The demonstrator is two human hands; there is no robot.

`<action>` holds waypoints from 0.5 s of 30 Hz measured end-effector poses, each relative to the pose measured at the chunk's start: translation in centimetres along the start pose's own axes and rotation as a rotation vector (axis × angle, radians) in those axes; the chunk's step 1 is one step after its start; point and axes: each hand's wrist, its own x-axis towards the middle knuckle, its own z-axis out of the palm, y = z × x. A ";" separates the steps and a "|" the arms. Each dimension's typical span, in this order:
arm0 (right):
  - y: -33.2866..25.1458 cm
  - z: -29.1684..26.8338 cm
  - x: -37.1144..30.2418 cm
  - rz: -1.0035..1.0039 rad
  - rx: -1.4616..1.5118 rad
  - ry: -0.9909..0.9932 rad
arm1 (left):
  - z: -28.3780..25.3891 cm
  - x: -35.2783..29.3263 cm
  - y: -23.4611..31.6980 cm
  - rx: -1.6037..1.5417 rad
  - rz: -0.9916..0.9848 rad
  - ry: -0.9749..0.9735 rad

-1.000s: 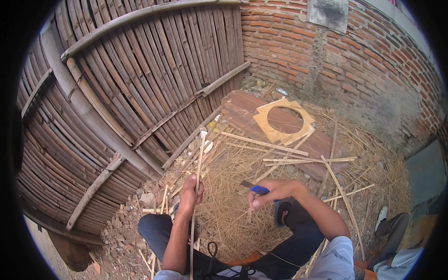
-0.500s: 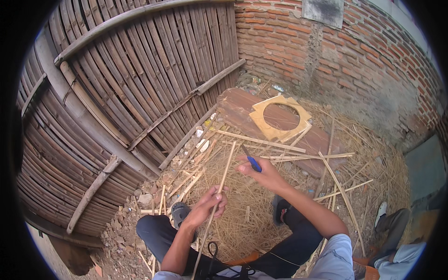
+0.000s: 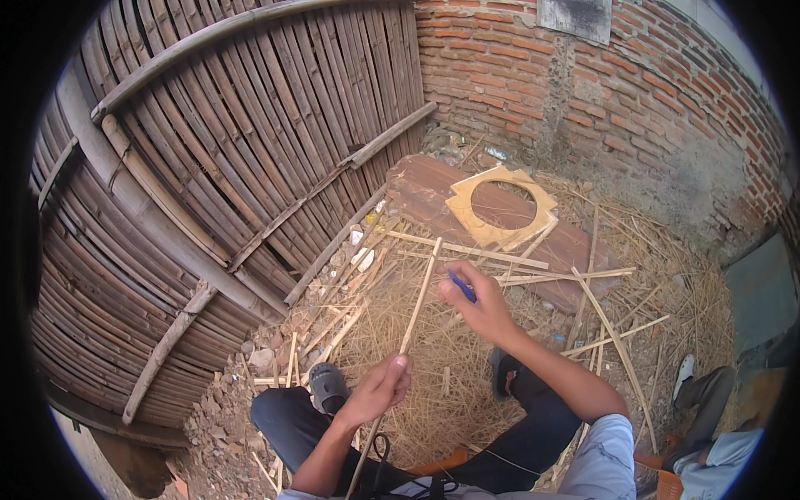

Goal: The person sits on the ground and uses a blue utility knife to shave thin strips from a long bamboo stick. They repeatedly scrape the blade along the stick's length to remove the outer layer, creating a pile of shavings on the ground.

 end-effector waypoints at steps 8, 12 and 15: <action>-2.0 2.2 -3.4 -0.440 -0.566 -0.270 | 0.4 -0.5 0.3 0.239 0.134 0.194; -1.8 3.1 -3.5 -0.462 -0.575 -0.248 | 0.5 -1.3 1.5 0.330 0.161 0.224; -1.9 3.6 -3.4 -0.459 -0.587 -0.245 | 0.5 -1.3 1.1 0.378 0.209 0.294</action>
